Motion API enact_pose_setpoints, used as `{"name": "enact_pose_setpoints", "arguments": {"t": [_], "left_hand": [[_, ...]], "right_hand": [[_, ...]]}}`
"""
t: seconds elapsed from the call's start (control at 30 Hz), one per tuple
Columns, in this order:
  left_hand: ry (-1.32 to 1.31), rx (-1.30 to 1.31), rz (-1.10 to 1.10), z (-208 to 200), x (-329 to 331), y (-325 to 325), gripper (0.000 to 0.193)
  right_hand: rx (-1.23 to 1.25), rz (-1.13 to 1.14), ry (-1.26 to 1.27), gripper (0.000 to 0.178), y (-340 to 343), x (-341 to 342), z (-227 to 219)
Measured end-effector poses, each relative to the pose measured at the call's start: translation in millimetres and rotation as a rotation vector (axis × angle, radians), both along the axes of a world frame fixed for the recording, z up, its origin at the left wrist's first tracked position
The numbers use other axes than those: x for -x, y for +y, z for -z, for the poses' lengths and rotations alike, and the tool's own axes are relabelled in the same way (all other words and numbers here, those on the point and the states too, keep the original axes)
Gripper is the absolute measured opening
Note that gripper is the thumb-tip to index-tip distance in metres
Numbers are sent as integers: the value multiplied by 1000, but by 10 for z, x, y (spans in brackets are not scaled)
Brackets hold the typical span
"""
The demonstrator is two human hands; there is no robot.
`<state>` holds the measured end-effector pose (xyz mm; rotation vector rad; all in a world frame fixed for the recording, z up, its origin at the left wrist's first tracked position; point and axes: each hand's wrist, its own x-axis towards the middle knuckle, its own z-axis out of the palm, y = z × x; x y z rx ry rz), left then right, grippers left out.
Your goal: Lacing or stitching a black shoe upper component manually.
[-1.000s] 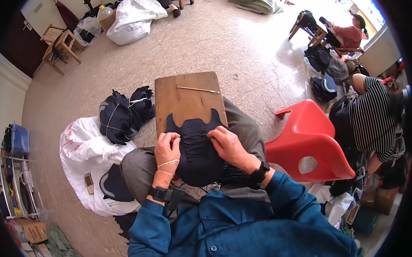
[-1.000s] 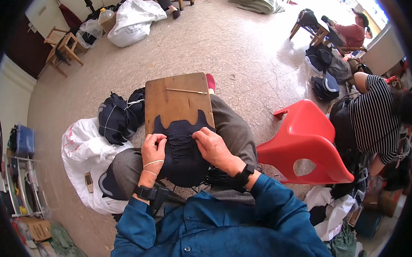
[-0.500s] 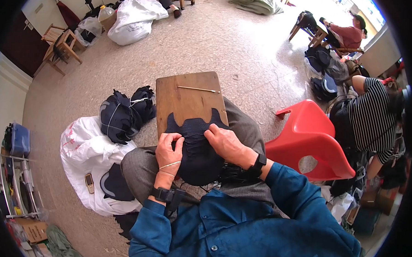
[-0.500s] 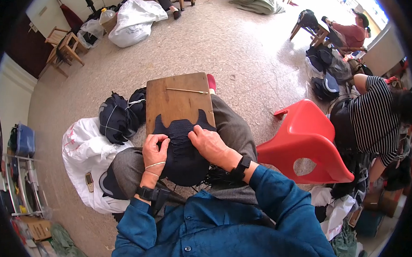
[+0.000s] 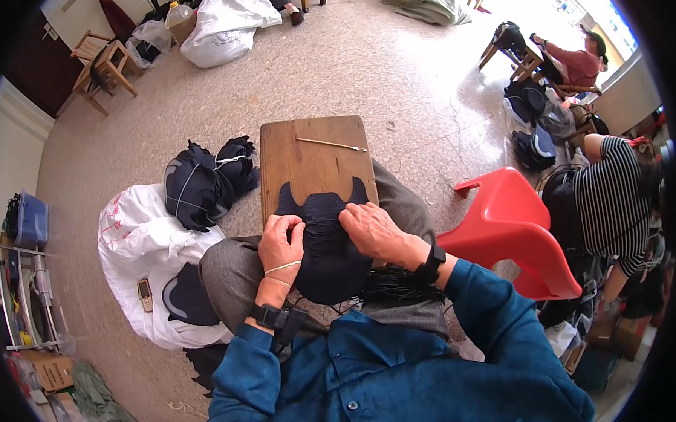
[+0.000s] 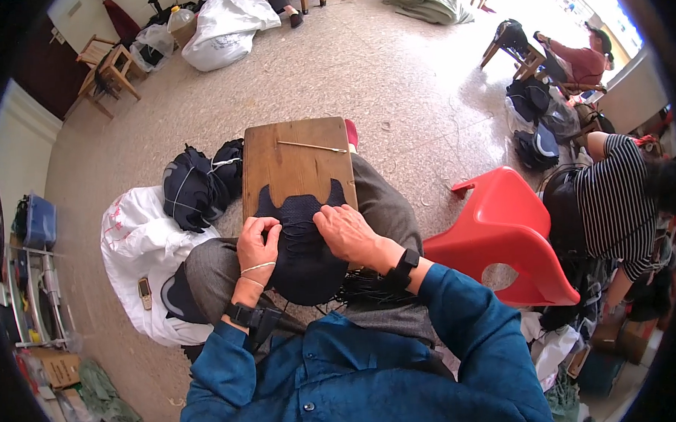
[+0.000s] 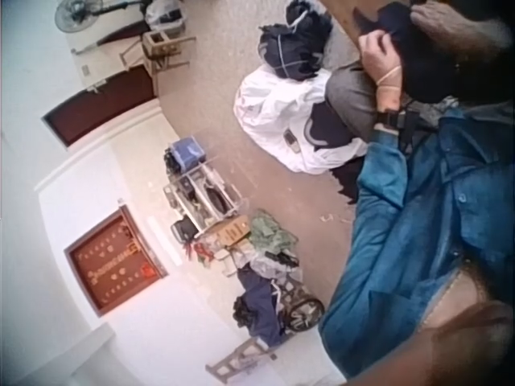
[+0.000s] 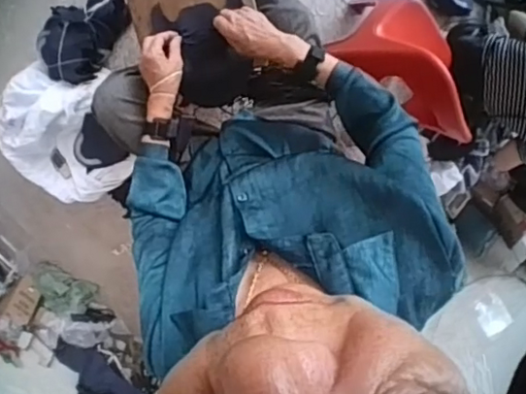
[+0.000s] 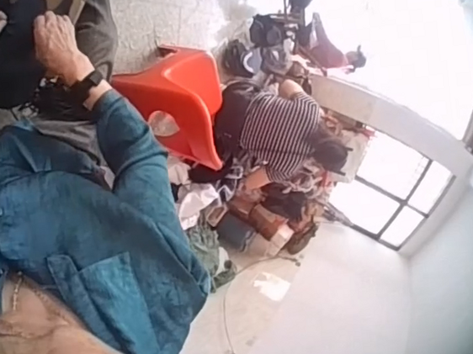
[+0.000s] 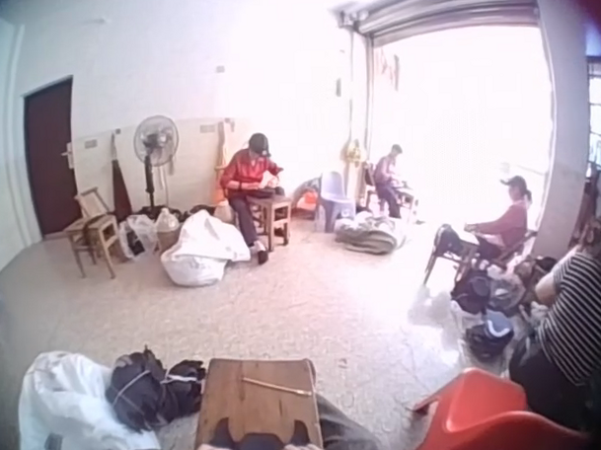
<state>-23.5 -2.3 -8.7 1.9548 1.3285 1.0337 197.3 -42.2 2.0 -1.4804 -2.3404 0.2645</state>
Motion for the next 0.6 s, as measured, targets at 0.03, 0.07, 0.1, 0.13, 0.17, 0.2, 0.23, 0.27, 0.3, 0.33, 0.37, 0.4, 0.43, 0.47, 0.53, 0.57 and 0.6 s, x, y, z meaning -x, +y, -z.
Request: {"name": "enact_pose_setpoints", "arguments": {"t": [0.03,0.07,0.1,0.13,0.17,0.2,0.23,0.27,0.3,0.33,0.37,0.4,0.43,0.47,0.53,0.57,0.6], "left_hand": [[7,-6,-5,-2,-7,-2,6],[5,-6,-5,-3,-8,-6,6],[2,-6,-8,0,0,-13,6],[0,-6,-11,3,4,-20,6],[-1,-6,-12,9,2,-23,6],[2,-13,-11,-3,-1,-19,6],[5,-20,-9,-16,-2,-20,6],[5,-22,-8,-20,0,-27,6],[1,-34,-14,-18,2,-32,6],[-4,-46,-19,-15,2,-37,6],[-4,-47,-19,-14,0,-43,6],[1,-44,-18,-17,2,-45,6],[5,-41,-18,-22,6,-46,6],[6,-43,-18,-10,11,-45,6],[-5,-45,-14,7,9,-36,6],[-6,-48,-16,16,13,-33,6],[-3,-41,-17,9,8,-41,6]], "right_hand": [[-11,0,13,12,-7,-4,10],[-12,0,11,12,-24,-17,17],[10,28,49,12,-39,-12,-23],[33,55,86,12,-52,-9,-46],[33,54,85,12,-62,-12,-40],[-24,29,29,12,-74,-13,-39],[-80,4,-26,11,-84,-14,-39],[-82,5,-26,11,-80,-9,-35],[-95,-8,-69,10,-62,7,-35],[-107,-21,-112,9,-50,20,-38],[-108,-21,-113,9,-51,30,-43],[-89,-17,-181,8,-53,48,-46],[-69,-13,-250,7,-56,62,-51],[-71,-13,-249,7,-61,75,-56],[-80,-25,-321,7,-58,88,-82],[-83,-26,-323,7,-46,87,-97],[-71,-41,-300,7,-43,80,-106]]}}
